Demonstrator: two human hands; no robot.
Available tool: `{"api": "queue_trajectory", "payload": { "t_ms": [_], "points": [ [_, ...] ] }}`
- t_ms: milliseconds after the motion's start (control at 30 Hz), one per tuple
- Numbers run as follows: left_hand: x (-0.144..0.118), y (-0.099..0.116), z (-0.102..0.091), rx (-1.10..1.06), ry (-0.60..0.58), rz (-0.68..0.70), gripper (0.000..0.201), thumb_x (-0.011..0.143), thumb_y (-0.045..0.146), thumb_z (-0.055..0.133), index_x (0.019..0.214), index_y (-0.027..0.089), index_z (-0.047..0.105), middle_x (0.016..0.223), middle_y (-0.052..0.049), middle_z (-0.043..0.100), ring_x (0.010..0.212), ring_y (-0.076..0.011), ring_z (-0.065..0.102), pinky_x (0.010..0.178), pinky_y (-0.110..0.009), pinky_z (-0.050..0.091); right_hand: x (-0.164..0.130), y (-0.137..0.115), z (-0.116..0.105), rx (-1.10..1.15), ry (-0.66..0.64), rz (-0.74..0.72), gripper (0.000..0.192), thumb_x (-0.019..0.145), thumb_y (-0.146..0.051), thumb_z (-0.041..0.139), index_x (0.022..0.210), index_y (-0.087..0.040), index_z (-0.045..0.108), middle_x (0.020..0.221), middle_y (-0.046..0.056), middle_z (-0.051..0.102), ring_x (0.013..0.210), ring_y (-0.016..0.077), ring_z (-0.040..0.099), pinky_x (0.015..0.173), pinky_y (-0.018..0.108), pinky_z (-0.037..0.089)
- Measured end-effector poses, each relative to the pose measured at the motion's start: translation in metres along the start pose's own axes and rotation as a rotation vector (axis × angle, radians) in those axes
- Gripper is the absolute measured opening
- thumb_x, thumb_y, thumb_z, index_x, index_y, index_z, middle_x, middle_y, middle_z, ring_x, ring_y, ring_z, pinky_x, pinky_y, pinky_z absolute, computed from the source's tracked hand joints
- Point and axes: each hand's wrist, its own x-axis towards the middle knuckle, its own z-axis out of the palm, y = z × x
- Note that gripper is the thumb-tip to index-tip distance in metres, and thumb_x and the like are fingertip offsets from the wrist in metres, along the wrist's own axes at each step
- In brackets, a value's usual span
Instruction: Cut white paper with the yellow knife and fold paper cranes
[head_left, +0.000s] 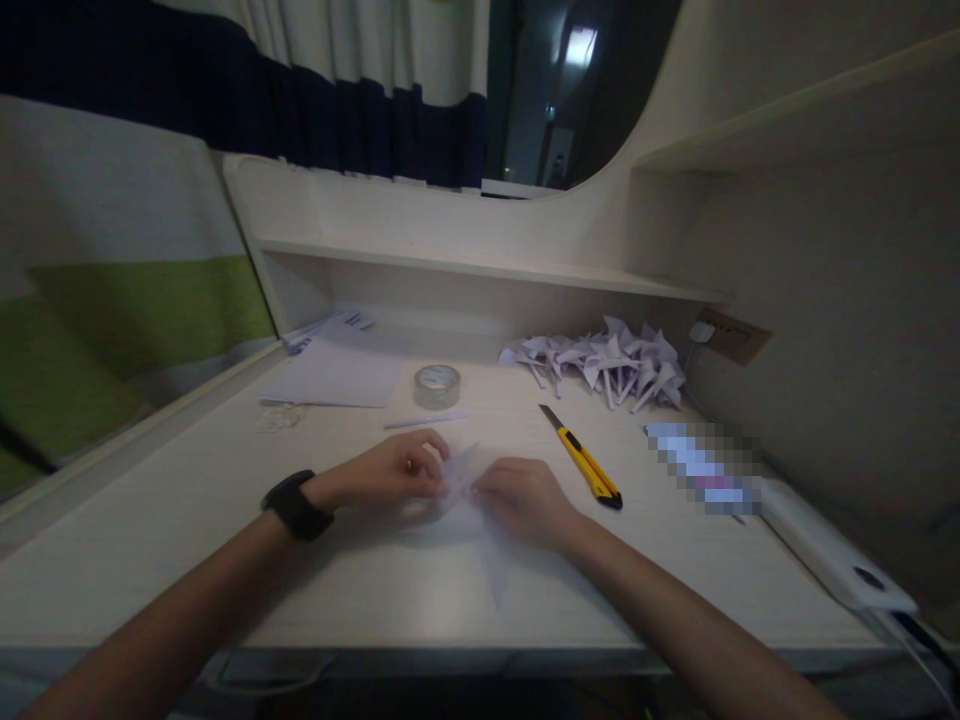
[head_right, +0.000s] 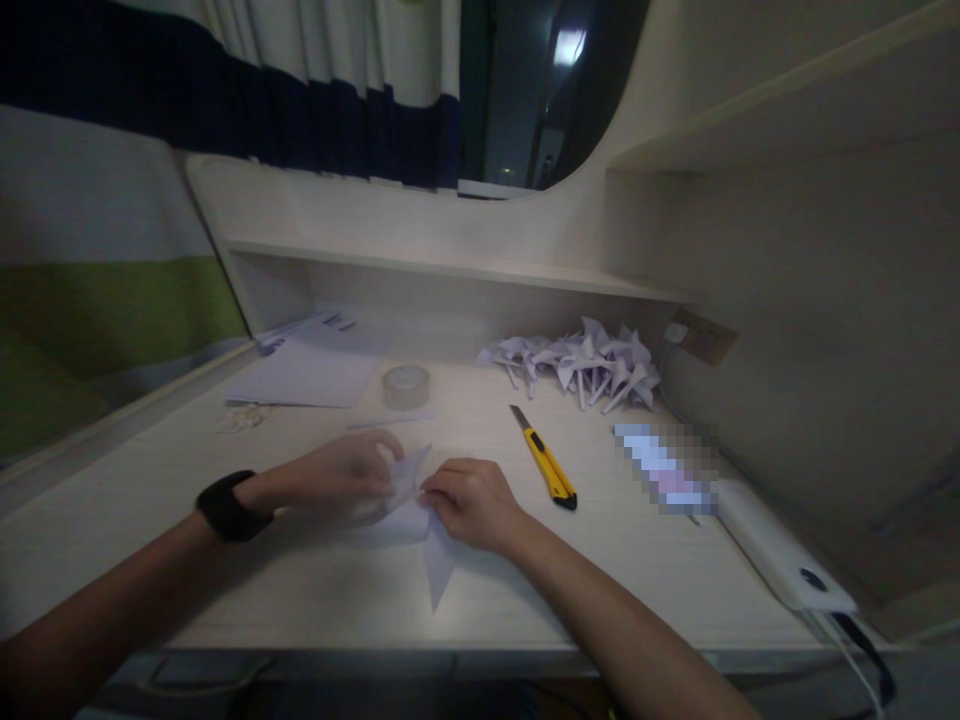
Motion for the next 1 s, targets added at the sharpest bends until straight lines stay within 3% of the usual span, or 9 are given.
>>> {"api": "queue_trajectory", "payload": {
  "t_ms": [133,300,433,600,700,867,1000],
  "points": [
    [0.005,0.005,0.000,0.112,-0.011,-0.034,0.013,0.078,0.031,0.070,0.083,0.018,0.070,0.086,-0.003,0.063,0.077,-0.0155,0.057,0.071,-0.027,0.044,-0.001,0.001,-0.003,-0.027,-0.047,0.034,0.013,0.086,-0.017,0.056,0.085,-0.019,0.069,0.080,0.003,0.071,0.071,0.0162,0.065,0.066,0.026,0.045],
    [0.003,0.011,0.005,0.354,0.116,0.052,0.007,0.075,0.027,0.073,0.080,0.023,0.074,0.108,-0.005,0.057,0.094,-0.0188,0.056,0.084,-0.031,0.042,-0.001,0.000,-0.008,-0.046,-0.116,0.057,0.013,0.080,-0.012,0.057,0.082,-0.019,0.068,0.076,0.002,0.070,0.066,0.0154,0.063,0.063,0.025,0.043],
    [0.002,0.021,0.012,0.485,0.140,0.037,0.004,0.074,0.024,0.071,0.076,0.023,0.075,0.108,-0.004,0.058,0.086,-0.0166,0.058,0.077,-0.029,0.041,0.001,-0.004,-0.016,-0.092,-0.205,0.031,0.012,0.075,-0.011,0.056,0.080,-0.018,0.064,0.072,0.002,0.067,0.064,0.0151,0.059,0.061,0.026,0.040],
    [0.010,0.032,0.011,0.387,-0.033,0.026,0.010,0.076,0.017,0.064,0.077,0.019,0.074,0.073,-0.001,0.068,0.065,-0.0125,0.060,0.063,-0.023,0.038,0.005,-0.012,-0.028,-0.210,-0.296,-0.022,0.008,0.071,-0.010,0.055,0.071,-0.017,0.058,0.069,0.003,0.062,0.062,0.0145,0.052,0.057,0.026,0.035],
    [0.019,0.029,0.010,0.329,-0.064,-0.014,0.011,0.075,0.019,0.063,0.076,0.017,0.074,0.067,-0.001,0.070,0.059,-0.0118,0.059,0.058,-0.022,0.036,0.006,-0.018,-0.032,-0.308,-0.323,-0.064,0.010,0.067,-0.008,0.056,0.069,-0.018,0.057,0.068,0.003,0.061,0.060,0.0147,0.050,0.054,0.027,0.033],
    [0.030,0.018,0.015,0.282,0.071,-0.149,0.013,0.071,0.022,0.064,0.078,0.017,0.074,0.070,-0.003,0.071,0.062,-0.0144,0.061,0.055,-0.022,0.036,0.002,-0.018,-0.030,-0.388,-0.167,-0.178,0.015,0.070,-0.004,0.053,0.072,-0.016,0.060,0.067,0.004,0.063,0.060,0.0164,0.053,0.055,0.029,0.038],
    [0.029,0.018,0.015,0.135,0.072,-0.174,0.016,0.069,0.016,0.057,0.068,0.016,0.072,0.059,-0.001,0.066,0.053,-0.0123,0.056,0.050,-0.021,0.034,-0.002,-0.008,-0.029,-0.353,0.042,-0.214,0.022,0.079,-0.004,0.049,0.089,-0.015,0.065,0.076,0.007,0.069,0.066,0.0179,0.060,0.060,0.030,0.046]
  ]
}}
